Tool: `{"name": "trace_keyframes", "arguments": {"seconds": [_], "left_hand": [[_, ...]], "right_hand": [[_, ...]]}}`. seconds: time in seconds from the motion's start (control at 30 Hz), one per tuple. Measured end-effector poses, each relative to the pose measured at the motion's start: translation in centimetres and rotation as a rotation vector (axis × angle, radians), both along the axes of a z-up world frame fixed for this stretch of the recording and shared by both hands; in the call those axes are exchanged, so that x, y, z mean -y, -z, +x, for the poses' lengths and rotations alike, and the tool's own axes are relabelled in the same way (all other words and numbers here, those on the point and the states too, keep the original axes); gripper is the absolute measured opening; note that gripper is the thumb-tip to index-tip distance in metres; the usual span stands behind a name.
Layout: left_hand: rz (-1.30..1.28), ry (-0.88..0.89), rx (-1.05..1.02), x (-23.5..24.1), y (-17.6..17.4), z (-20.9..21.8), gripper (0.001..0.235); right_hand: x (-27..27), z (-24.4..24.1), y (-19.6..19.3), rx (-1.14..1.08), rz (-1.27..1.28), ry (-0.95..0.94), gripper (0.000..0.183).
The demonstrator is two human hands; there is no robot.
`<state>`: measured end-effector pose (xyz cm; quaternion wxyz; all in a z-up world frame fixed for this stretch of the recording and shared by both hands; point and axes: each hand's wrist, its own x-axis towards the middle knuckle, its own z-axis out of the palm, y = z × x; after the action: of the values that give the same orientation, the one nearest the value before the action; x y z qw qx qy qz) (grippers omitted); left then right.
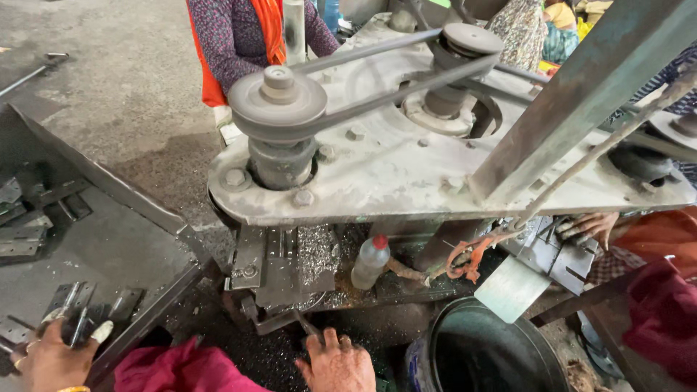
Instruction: The person operates a metal fabrication machine to process metal hinge components, placing individual pieces into the machine, using a tool to clear metal shavings, and collecting finished parts into a metal bin.
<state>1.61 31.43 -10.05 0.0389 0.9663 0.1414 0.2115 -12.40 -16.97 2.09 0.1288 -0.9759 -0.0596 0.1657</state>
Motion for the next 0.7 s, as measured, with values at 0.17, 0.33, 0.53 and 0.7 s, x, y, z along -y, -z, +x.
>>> {"name": "trace_keyframes", "arguments": {"seconds": [0.17, 0.33, 0.53, 0.7], "left_hand": [[-0.329, 0.033, 0.171, -1.2, -0.2, -0.7, 0.081], [-0.343, 0.158, 0.224, -1.8, 0.1, -1.3, 0.068], [-0.519, 0.195, 0.310, -2.7, 1.2, -2.0, 0.054], [-0.635, 0.215, 0.274, -2.6, 1.5, -2.0, 0.057]], "right_hand": [[-0.6, -0.6, -1.4, 0.152, 0.019, 0.108, 0.045], [-1.7, -1.4, -2.9, 0.289, 0.015, 0.201, 0.035], [-2.3, -1.9, -3.5, 0.387, -0.044, 0.246, 0.030], [-2.7, -2.0, -3.2, 0.419, -0.055, 0.298, 0.029]]}}
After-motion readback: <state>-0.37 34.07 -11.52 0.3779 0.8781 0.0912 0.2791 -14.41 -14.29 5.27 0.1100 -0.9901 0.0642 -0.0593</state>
